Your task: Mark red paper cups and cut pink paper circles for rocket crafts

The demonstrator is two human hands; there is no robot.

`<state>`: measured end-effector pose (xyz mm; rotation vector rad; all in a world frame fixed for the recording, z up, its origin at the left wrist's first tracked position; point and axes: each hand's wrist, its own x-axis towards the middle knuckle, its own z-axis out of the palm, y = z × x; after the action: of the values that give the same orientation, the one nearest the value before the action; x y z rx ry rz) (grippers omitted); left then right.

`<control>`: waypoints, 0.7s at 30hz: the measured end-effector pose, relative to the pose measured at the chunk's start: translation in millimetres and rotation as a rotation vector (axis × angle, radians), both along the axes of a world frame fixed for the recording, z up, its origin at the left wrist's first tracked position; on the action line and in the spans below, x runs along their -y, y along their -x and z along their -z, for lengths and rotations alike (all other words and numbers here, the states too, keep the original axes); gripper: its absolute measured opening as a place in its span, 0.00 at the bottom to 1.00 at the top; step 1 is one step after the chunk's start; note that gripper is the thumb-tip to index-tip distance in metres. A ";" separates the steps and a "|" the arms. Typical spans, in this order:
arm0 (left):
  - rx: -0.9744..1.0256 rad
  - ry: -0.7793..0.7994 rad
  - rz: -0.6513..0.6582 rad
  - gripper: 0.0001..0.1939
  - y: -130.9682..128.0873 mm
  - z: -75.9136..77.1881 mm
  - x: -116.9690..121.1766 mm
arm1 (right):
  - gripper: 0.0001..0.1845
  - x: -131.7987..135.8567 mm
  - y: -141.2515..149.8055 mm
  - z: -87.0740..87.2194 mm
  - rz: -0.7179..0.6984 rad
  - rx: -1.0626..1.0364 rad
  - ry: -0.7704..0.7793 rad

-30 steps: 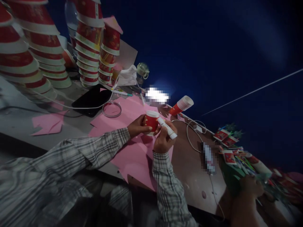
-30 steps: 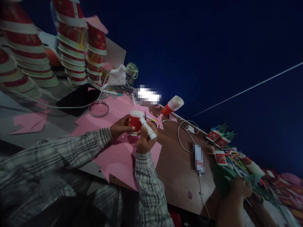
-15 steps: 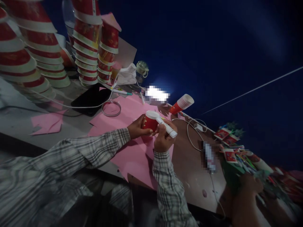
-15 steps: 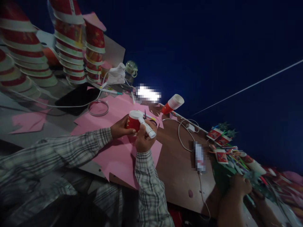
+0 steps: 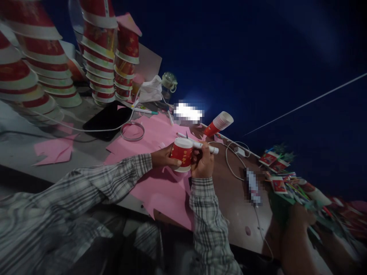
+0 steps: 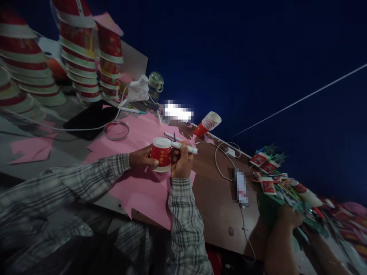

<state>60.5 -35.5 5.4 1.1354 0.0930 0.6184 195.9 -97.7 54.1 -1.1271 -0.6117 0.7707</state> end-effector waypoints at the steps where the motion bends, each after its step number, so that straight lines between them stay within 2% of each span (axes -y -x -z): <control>1: -0.004 0.001 0.024 0.42 1.2 -1.4 -0.5 | 0.28 0.1 0.1 -0.3 0.001 -0.039 0.003; 5: -0.005 -0.002 0.105 0.38 5.2 -6.2 -2.0 | 0.28 -0.5 1.7 0.4 -0.028 -0.115 0.048; 9: -0.037 0.054 0.125 0.40 6.9 -9.9 -0.8 | 0.26 -4.6 1.0 4.8 -0.056 -0.194 0.031; 13: -0.055 0.118 0.043 0.40 5.2 -9.7 -1.4 | 0.26 -8.5 -2.7 10.4 0.015 -0.270 -0.043; 18: 0.010 0.187 -0.170 0.39 -1.7 -1.4 -6.4 | 0.25 -6.9 -3.6 14.1 0.122 -0.158 -0.136; 21: 0.027 0.129 -0.144 0.38 -6.2 3.8 -3.5 | 0.23 -5.0 1.3 14.2 0.219 -0.122 -0.180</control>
<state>66.7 -32.0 1.6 1.0007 0.1902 0.7454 194.6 -92.7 39.9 -0.9554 -0.4380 0.5792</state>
